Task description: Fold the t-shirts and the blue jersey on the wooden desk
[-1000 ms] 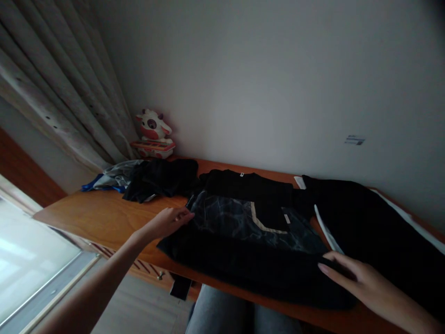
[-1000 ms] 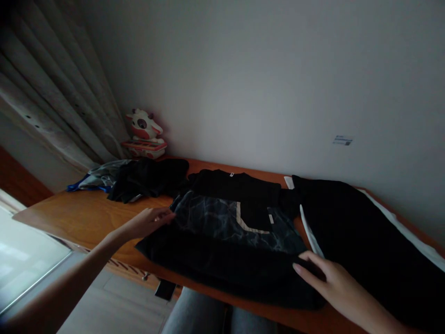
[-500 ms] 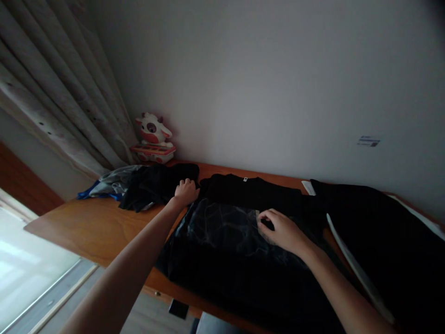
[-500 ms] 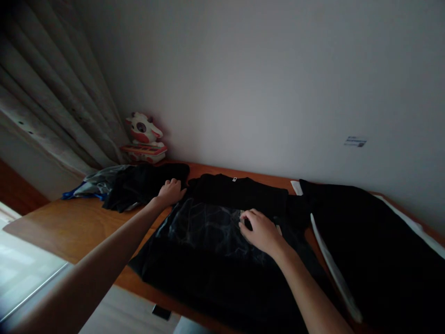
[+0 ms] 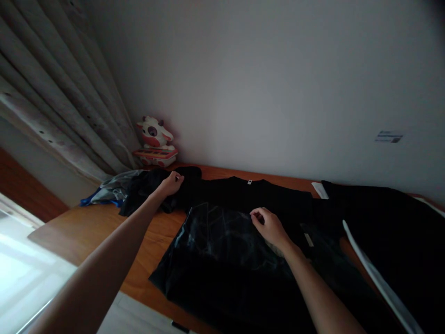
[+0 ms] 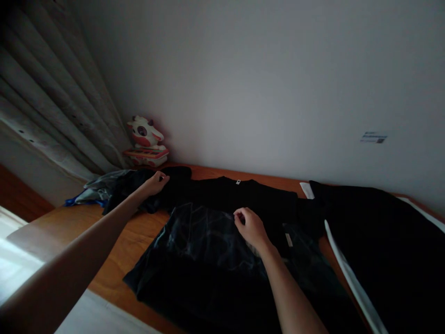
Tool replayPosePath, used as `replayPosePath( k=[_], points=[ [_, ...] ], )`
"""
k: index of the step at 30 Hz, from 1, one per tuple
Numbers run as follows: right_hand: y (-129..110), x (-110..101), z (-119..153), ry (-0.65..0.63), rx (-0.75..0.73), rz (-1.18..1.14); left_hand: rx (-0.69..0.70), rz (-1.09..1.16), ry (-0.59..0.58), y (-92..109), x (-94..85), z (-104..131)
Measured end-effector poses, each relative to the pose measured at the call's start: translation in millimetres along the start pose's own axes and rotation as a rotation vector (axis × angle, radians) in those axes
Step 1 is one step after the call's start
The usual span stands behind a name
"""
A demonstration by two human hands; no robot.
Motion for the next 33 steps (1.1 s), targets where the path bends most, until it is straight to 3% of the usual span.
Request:
replayPosePath(
  k=[3, 8, 11, 13, 14, 18, 20, 23, 28, 33],
  points=[
    [-2, 1, 4, 0.012, -0.028, 0.010, -0.070, 0.065, -0.061, -14, -2.7, 7],
    [-3, 1, 6, 0.013, -0.034, 0.021, -0.195, 0.360, -0.230, -21, 2.2, 22],
    [-2, 1, 6, 0.011, -0.032, 0.028, -0.168, 0.270, -0.093, -14, -11.3, 17],
    [-2, 1, 6, 0.010, -0.032, 0.034, -0.072, 0.247, 0.043, 8, -22.6, 18],
    [-2, 1, 7, 0.010, -0.032, 0.036, 0.004, 0.293, 0.055, 25, -22.9, 22],
    [-3, 0, 8, 0.020, -0.033, 0.024, 0.403, 0.582, -0.149, 102, -8.2, 68],
    [-3, -1, 9, 0.026, -0.034, 0.017, 0.554, 0.515, -0.101, 114, -7.3, 91],
    [-3, -1, 9, 0.032, -0.036, 0.021, 0.702, 0.284, -0.001, 100, 5.5, 115],
    [-1, 0, 11, 0.043, -0.043, 0.023, 0.863, 0.101, -0.140, 60, 44.5, 141],
    [1, 2, 2, 0.039, 0.017, 0.068, 0.947, 0.064, -0.234, 57, 48.4, 149]
  ],
)
Point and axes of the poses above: each hand's wrist, its own z-axis away from the middle knuckle, its own x-axis out of the palm, y = z × x, the point moved 10 cm from there along -z, towards the middle knuckle, and after that the axes turned 10 degrees about y, right-handed, at the moved point
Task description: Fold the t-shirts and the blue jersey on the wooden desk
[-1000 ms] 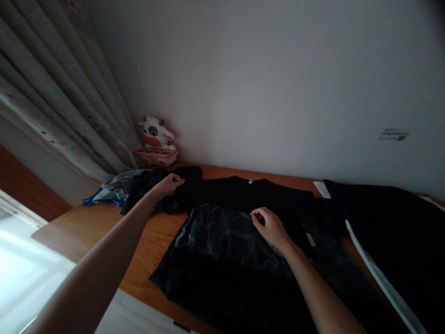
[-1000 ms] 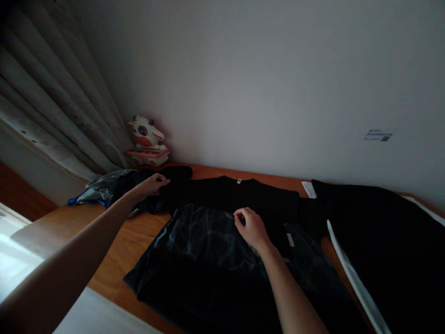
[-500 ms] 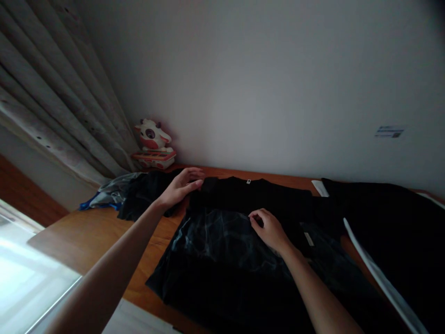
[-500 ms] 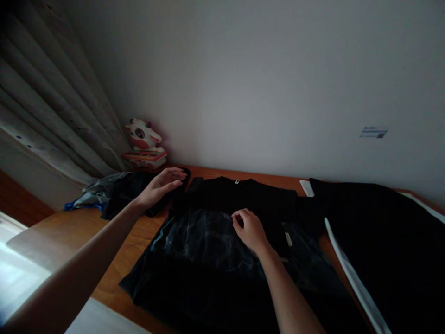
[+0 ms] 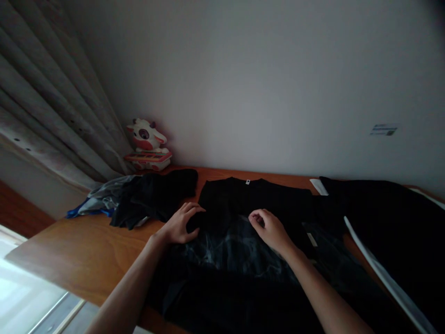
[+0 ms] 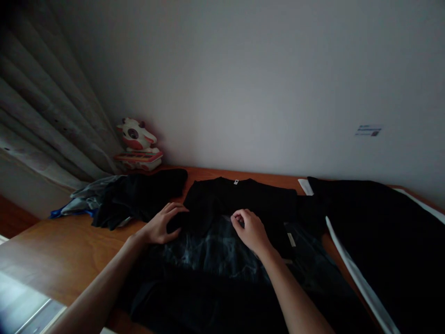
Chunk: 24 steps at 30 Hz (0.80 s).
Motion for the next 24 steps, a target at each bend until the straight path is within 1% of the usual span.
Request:
replayPosePath(
  k=[3, 5, 8, 10, 12, 14, 17, 18, 20, 24],
  points=[
    [8, 14, -14, -0.066, 0.172, 0.140, -0.019, -0.054, 0.021, -3, -3.9, -2],
    [6, 26, -25, -0.084, 0.233, 0.203, -0.051, -0.095, 0.043, -8, -5.3, -2],
    [-3, 41, -39, -0.019, 0.248, 0.152, -0.072, -0.135, 0.064, -14, -7.0, 2],
    [-4, 49, -44, 0.017, 0.265, 0.103, -0.064, -0.151, 0.079, -16, -10.2, 4],
    [-1, 53, -45, 0.044, 0.301, 0.062, -0.052, -0.165, 0.088, -16, -13.9, 6],
    [5, 51, -44, 0.077, 0.351, 0.005, -0.042, -0.174, 0.089, -15, -16.0, 6],
    [10, 47, -37, 0.114, 0.407, -0.086, -0.006, -0.175, 0.052, -7, -11.6, 3],
    [9, 45, -35, 0.122, 0.403, -0.117, 0.009, -0.181, 0.037, -5, -9.0, 2],
    [2, 44, -33, 0.117, 0.343, -0.160, 0.033, -0.204, 0.022, 0, -4.9, -1],
    [-19, 51, -30, -0.001, 0.134, -0.143, 0.048, -0.199, 0.021, 7, -4.2, -1]
  ],
)
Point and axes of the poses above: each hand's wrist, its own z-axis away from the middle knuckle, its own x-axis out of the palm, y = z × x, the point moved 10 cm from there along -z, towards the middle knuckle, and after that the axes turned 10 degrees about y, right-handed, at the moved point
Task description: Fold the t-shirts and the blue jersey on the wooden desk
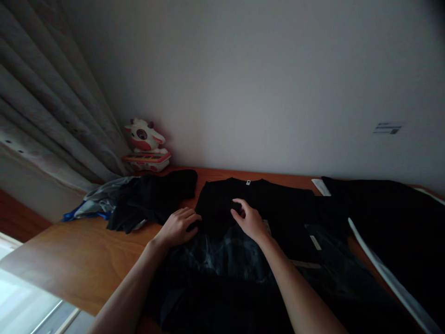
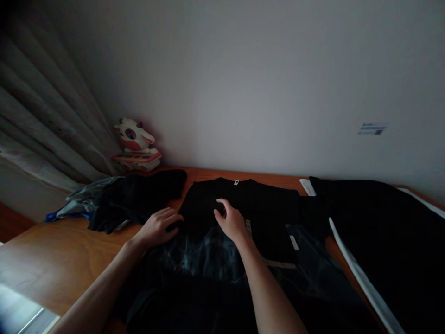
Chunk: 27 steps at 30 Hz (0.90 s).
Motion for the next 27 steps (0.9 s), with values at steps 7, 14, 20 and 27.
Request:
replayPosePath(
  k=[7, 14, 20, 27],
  points=[
    [-8, 1, 4, 0.014, -0.064, 0.070, -0.248, 0.196, 0.158, -19, -12.0, -11],
    [-14, 4, 7, -0.020, -0.091, 0.116, -0.366, -0.052, -0.181, -44, 80.2, -78],
    [-21, -1, 11, 0.015, -0.121, 0.411, -0.526, -0.193, -0.260, -71, 112.4, -77],
    [-40, 5, 19, -0.047, -0.288, 0.390, -0.337, -0.329, -0.145, -35, 93.1, -90]
  ],
)
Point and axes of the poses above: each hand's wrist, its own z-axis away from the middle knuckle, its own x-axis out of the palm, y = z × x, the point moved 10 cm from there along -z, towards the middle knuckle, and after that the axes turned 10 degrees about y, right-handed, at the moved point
